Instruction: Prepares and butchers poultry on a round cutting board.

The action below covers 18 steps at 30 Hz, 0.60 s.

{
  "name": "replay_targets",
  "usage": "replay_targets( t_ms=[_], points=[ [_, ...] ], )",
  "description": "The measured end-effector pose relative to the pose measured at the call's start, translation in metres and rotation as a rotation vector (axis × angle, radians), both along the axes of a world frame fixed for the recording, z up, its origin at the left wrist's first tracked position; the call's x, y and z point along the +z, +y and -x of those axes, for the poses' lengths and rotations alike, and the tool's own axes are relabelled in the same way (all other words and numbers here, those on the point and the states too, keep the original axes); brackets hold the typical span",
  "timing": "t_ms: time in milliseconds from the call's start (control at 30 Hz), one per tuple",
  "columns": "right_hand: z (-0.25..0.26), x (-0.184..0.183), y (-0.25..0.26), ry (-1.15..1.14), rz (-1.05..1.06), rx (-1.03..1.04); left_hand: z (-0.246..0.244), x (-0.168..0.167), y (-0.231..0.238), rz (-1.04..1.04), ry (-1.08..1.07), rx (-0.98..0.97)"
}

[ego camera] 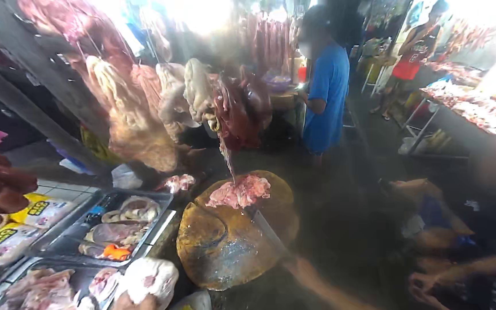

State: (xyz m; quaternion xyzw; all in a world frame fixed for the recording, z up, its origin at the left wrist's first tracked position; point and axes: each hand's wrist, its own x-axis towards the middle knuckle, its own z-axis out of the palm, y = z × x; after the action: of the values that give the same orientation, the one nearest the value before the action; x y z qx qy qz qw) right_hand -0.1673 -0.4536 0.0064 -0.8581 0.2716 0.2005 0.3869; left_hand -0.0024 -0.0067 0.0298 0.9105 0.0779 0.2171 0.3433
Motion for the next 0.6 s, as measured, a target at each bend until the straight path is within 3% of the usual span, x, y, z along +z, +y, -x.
replay_targets(
  t_ms=[100,167,333,433,600],
  points=[
    [0.007,0.006,0.002,-0.03,0.005,-0.053,0.027,0.086,-0.092,-0.196,0.314,-0.221],
    [0.006,0.005,0.006,-0.03,0.027,-0.029,0.035,0.104,-0.153,-0.256,0.492,-0.288],
    [0.0,-0.009,0.009,-0.025,0.06,-0.004,0.033,0.005,-0.259,-0.352,0.453,-0.511],
    [-0.004,-0.007,0.012,0.017,0.062,-0.018,0.012,-0.011,-0.26,-0.364,0.487,-0.43],
    [-0.011,-0.008,0.01,0.041,0.09,0.003,-0.037,-0.01,-0.154,-0.34,0.585,-0.076]
  ],
)
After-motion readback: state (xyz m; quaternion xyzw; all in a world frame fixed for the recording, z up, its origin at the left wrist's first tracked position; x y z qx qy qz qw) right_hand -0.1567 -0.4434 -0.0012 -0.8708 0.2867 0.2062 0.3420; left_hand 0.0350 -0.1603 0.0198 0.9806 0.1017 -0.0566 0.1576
